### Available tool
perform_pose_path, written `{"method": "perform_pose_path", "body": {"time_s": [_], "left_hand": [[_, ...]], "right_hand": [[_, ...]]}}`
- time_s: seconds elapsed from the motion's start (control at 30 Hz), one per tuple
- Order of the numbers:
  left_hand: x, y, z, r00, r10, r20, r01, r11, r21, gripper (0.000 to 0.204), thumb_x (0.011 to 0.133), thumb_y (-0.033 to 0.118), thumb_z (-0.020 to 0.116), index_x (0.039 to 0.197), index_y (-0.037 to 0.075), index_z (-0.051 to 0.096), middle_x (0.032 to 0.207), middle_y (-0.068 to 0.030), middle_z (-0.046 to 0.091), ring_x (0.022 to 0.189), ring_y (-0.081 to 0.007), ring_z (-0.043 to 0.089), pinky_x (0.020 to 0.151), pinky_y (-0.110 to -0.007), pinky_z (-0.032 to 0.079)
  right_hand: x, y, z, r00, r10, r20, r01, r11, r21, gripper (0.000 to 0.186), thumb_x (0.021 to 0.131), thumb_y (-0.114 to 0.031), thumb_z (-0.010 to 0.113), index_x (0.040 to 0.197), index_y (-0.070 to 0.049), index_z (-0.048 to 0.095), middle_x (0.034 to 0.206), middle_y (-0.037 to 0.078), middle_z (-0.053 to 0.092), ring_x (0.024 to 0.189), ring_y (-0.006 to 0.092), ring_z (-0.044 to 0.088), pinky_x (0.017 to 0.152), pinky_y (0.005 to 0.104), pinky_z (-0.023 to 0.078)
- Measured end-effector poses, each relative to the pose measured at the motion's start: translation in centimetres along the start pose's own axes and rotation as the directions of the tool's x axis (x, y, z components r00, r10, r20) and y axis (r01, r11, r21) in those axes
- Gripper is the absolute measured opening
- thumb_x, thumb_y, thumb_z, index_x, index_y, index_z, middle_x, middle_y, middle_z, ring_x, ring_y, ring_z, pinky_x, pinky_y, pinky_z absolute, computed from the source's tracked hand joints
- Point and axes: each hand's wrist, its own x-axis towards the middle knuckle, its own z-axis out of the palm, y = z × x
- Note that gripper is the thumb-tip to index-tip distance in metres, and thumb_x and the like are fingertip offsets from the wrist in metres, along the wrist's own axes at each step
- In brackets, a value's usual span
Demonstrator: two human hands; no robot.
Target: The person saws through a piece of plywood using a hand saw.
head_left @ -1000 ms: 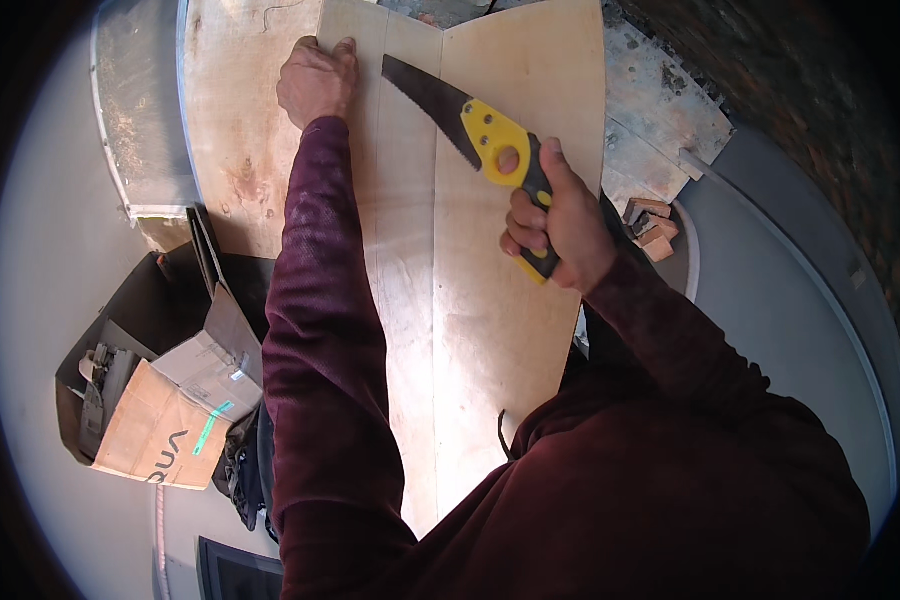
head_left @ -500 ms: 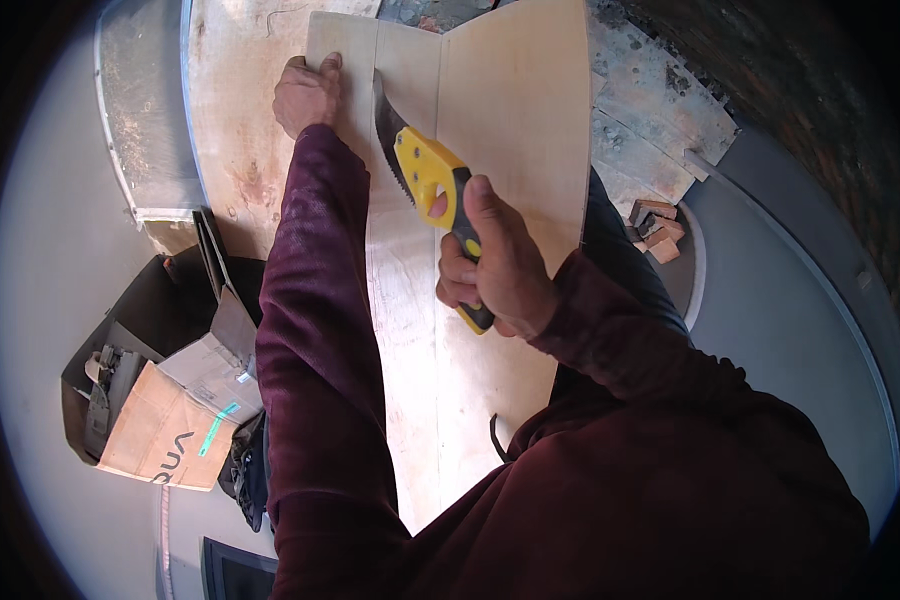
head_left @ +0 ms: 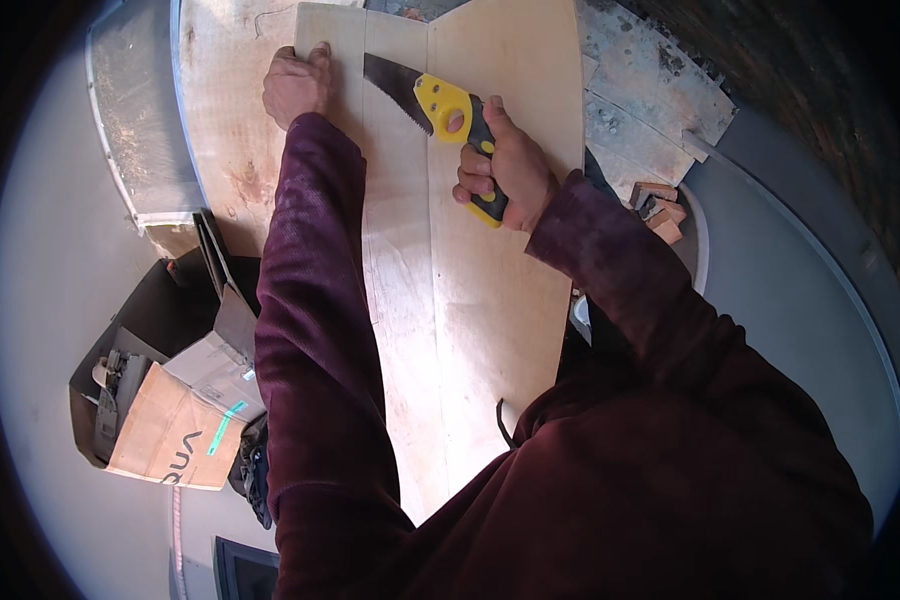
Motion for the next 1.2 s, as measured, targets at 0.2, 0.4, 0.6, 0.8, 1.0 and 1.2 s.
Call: {"method": "perform_pose_path", "body": {"time_s": [0.2,0.4,0.6,0.8,1.0,1.2], "left_hand": [[0.0,-1.0,-0.4,0.999,-0.034,0.001,0.034,0.999,0.017,0.046,0.078,0.043,0.074,0.104,0.005,0.069,0.096,-0.0187,0.072,0.094,-0.0388,0.068,0.086,-0.045,0.052],[-0.2,1.0,0.9,0.999,-0.015,0.049,0.016,0.999,-0.031,0.049,0.078,0.042,0.074,0.11,0.005,0.069,0.101,-0.019,0.072,0.098,-0.0386,0.067,0.089,-0.044,0.05],[-0.8,1.1,-0.5,0.999,-0.038,0.028,0.038,0.999,0.005,0.047,0.078,0.042,0.073,0.107,0.006,0.07,0.099,-0.0186,0.072,0.097,-0.0382,0.068,0.089,-0.044,0.051],[-0.6,1.7,-0.2,1.0,-0.026,0.016,0.026,1.0,-0.006,0.046,0.078,0.042,0.073,0.107,0.007,0.07,0.1,-0.0189,0.072,0.097,-0.0374,0.068,0.089,-0.043,0.051],[-0.4,0.0,-0.6,0.997,-0.058,0.052,0.058,0.998,-0.004,0.048,0.078,0.043,0.073,0.109,0.006,0.07,0.099,-0.0177,0.072,0.098,-0.0372,0.068,0.089,-0.043,0.051],[0.6,-2.5,1.4,0.996,-0.079,0.035,0.08,0.997,-0.005,0.048,0.079,0.045,0.073,0.11,0.008,0.069,0.099,-0.0178,0.072,0.098,-0.0368,0.067,0.088,-0.044,0.051]], "right_hand": [[-9.5,-0.6,-3.8,0.997,0.038,0.067,-0.037,0.999,-0.014,0.055,0.103,-0.061,0.021,0.107,-0.014,0.05,0.052,-0.006,0.028,0.04,0.0085,0.028,0.055,0.0318,0.042],[5.2,-0.8,1.4,1.0,-0.016,-0.025,0.017,0.999,0.035,0.05,0.104,-0.055,0.028,0.099,-0.01,0.048,0.056,-0.003,0.026,0.047,0.012,0.027,0.056,0.032,0.039],[-7.7,-0.1,-2.9,1.0,0.008,0.009,-0.008,0.998,-0.056,0.053,0.103,-0.06,0.024,0.105,-0.014,0.049,0.052,-0.006,0.027,0.041,0.009,0.027,0.054,0.0311,0.041],[3.2,0.5,0.7,1.0,-0.012,0.029,0.01,0.997,0.072,0.048,0.104,-0.055,0.026,0.097,-0.011,0.045,0.055,-0.003,0.026,0.045,0.012,0.027,0.056,0.0341,0.04],[-8.5,0.1,-3.0,0.997,0.031,0.064,-0.032,0.999,0.015,0.053,0.103,-0.059,0.023,0.104,-0.011,0.047,0.053,-0.004,0.027,0.042,0.0099,0.027,0.052,0.032,0.041],[-4.8,3.7,1.9,0.993,-0.006,0.121,0.019,0.995,-0.1,0.054,0.103,-0.061,0.024,0.105,-0.012,0.048,0.053,-0.004,0.03,0.042,0.0088,0.028,0.053,0.0302,0.04]]}}
